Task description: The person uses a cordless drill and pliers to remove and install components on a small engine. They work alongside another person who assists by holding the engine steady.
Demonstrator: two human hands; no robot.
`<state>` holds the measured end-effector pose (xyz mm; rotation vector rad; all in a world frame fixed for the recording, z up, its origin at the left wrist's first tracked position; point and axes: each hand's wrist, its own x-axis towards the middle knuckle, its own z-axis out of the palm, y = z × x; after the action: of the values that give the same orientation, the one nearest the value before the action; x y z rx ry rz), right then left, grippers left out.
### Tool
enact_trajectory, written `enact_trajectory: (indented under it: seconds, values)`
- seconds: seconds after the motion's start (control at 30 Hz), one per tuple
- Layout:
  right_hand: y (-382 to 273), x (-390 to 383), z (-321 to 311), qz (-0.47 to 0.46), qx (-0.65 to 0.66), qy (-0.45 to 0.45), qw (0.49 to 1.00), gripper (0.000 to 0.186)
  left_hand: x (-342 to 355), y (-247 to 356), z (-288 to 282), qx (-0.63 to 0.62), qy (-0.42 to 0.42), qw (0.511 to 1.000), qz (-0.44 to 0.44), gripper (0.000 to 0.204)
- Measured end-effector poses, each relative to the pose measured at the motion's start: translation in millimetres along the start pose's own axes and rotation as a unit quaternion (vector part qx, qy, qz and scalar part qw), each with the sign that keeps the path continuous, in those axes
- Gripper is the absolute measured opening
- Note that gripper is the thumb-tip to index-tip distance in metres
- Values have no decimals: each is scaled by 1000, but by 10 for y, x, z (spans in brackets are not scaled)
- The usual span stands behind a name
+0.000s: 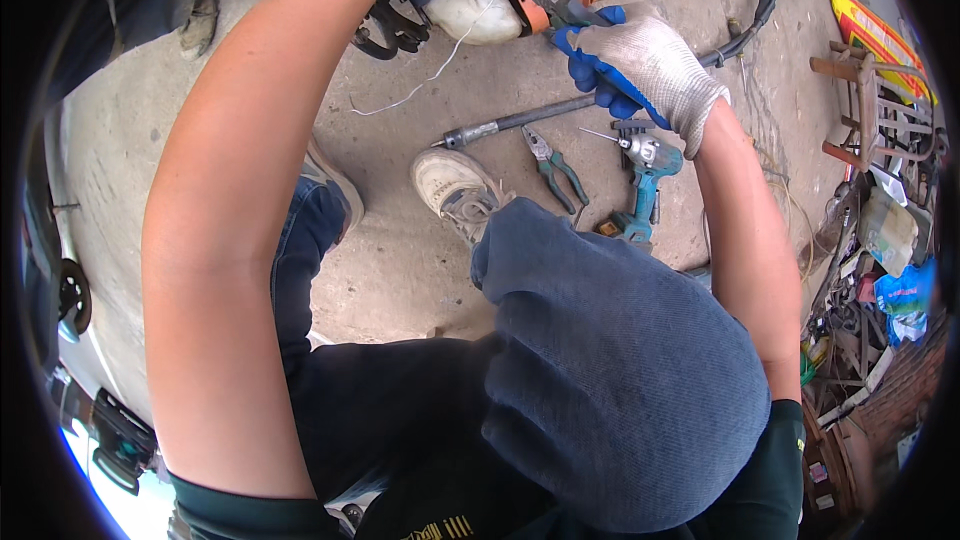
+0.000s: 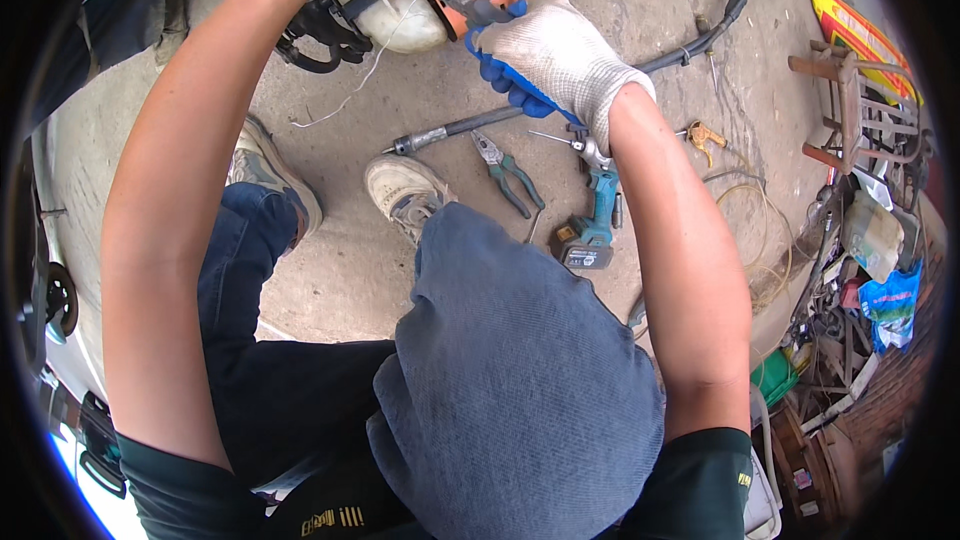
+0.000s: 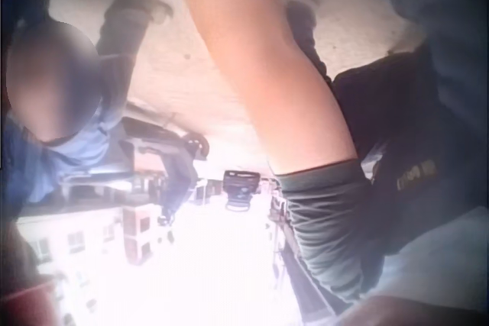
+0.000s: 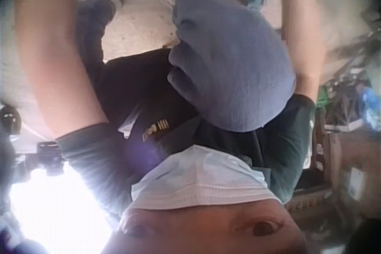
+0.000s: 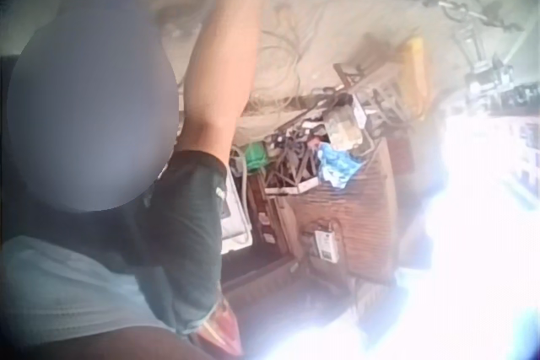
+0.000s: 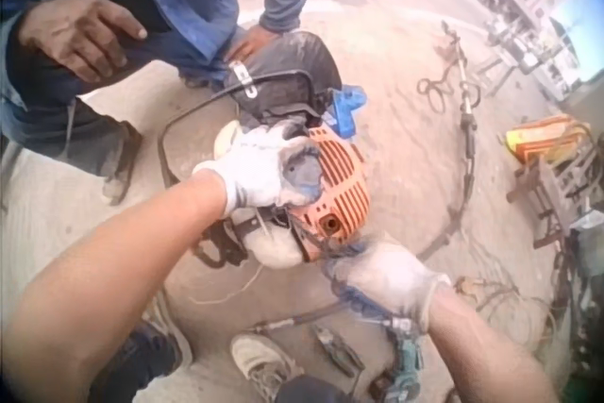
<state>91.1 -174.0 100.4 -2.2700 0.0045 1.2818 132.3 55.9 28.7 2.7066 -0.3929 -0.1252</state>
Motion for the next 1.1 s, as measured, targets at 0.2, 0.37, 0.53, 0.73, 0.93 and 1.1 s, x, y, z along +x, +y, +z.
enact_trajectory:
  seconds: [0.2,0.37,0.53,0.73,0.93,1.1]
  values:
    - [-351,27,-410,-97,-472,145,864,29,-28,17,44,11,12,1000,-18,84]
    - [-206,30,-617,-278,-625,30,729,21,-12,-85,8,-21,40,999,18,75]
    - [91,110,-441,-201,-491,86,843,25,25,-295,72,-47,53,997,-17,57]
    - [-38,279,-477,-185,-389,86,898,47,-511,204,-47,-378,131,868,-293,54]
    - [-284,321,-448,-200,-409,130,881,38,-927,320,283,-56,180,961,-201,54]
    - [-611,248,-429,-188,-484,68,852,29,-991,402,495,-267,259,897,-239,34]
